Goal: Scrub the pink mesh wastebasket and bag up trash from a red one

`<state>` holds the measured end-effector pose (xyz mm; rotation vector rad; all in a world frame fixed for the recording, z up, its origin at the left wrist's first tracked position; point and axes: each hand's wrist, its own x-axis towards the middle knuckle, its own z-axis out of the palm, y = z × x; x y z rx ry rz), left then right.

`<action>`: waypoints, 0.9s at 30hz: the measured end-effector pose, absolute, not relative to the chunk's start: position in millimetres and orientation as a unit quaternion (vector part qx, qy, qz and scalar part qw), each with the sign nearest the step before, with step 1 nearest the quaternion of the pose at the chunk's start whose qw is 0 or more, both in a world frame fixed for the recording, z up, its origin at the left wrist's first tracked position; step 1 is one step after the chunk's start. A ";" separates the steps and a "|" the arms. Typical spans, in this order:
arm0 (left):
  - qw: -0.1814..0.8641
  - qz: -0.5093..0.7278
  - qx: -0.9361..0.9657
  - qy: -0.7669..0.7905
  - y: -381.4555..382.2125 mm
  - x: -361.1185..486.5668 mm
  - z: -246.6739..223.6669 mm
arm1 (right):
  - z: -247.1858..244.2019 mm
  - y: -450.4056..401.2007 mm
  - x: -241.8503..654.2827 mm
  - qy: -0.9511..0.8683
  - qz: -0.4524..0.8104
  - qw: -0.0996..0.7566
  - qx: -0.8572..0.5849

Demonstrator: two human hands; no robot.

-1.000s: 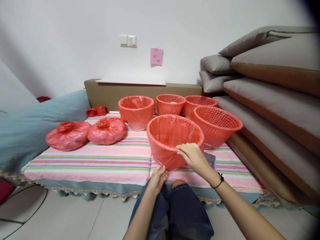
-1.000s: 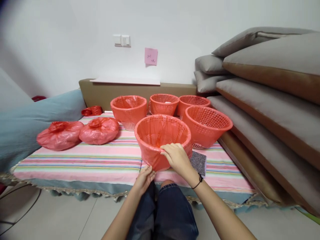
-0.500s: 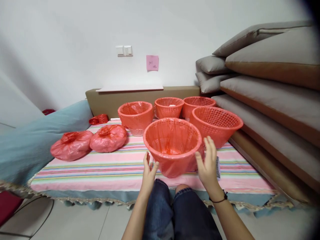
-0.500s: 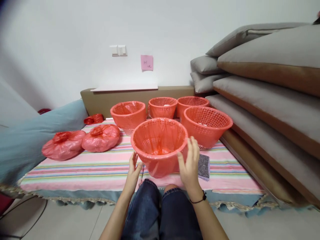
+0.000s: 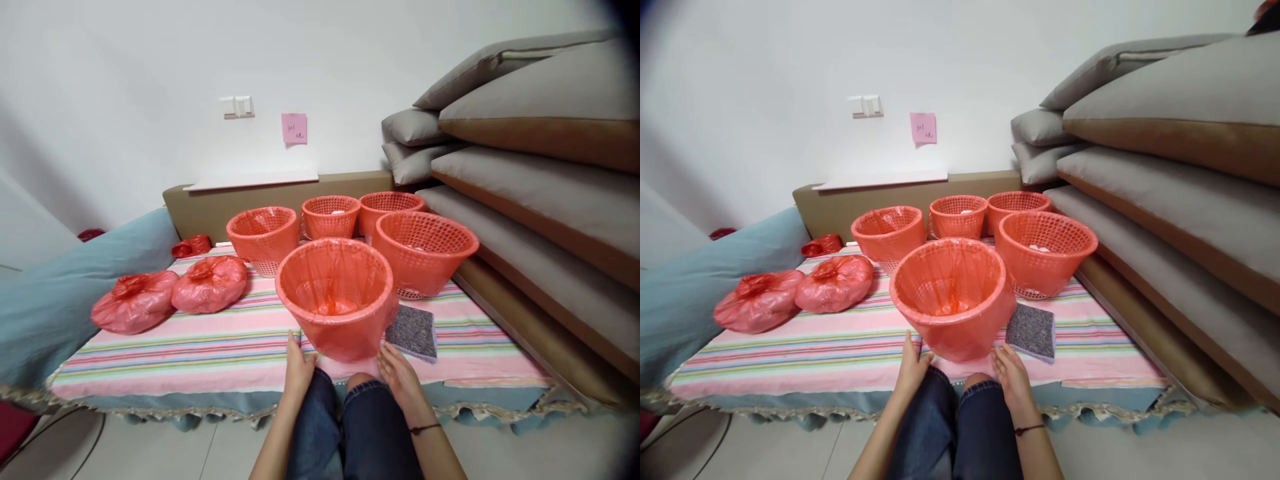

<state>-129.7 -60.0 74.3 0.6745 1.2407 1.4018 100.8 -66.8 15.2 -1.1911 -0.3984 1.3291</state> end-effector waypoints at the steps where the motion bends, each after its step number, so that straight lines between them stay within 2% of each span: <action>1: 0.498 0.600 0.303 0.548 -63.3 -133.9 76.5 | 5.8 -73.5 101.2 -0.163 0.573 0.606 -0.528; 3: 0.343 0.621 0.378 0.595 -71.2 -138.6 92.5 | -14.9 -88.1 100.0 -0.150 0.556 0.598 -0.557; 4: 0.228 0.626 0.434 0.606 -75.0 -138.4 106.0 | -25.2 -94.8 98.5 -0.150 0.540 0.596 -0.575; 6: 0.042 0.632 0.516 0.577 -80.7 -132.0 139.9 | -42.7 -104.8 93.9 -0.168 0.506 0.596 -0.600; 7: -0.009 0.626 0.558 0.545 -81.9 -125.9 157.6 | -48.9 -107.6 91.1 -0.185 0.487 0.599 -0.608; 8: -0.023 0.605 0.619 0.501 -81.9 -118.2 173.8 | -53.1 -109.0 88.2 -0.206 0.468 0.602 -0.613; 11: 0.082 0.460 0.782 0.413 -76.1 -91.4 202.8 | -54.8 -107.9 80.1 -0.290 0.421 0.594 -0.622; 13: 0.142 0.419 0.794 0.417 -71.3 -78.9 203.5 | -51.9 -107.2 75.8 -0.355 0.389 0.572 -0.629; 15: 0.159 0.397 0.791 0.437 -67.8 -77.8 196.2 | -50.6 -109.4 72.3 -0.417 0.348 0.549 -0.635; 19: 0.056 0.287 0.853 0.433 -58.7 -111.5 190.7 | -57.6 -118.9 68.7 -0.495 0.277 0.536 -0.625; 23: -0.081 0.185 0.890 0.409 -41.1 -162.2 209.9 | -67.8 -123.1 68.3 -0.522 0.250 0.532 -0.617; 27: -0.086 0.164 0.887 0.423 -39.6 -188.9 227.0 | -75.6 -121.7 67.4 -0.538 0.232 0.529 -0.614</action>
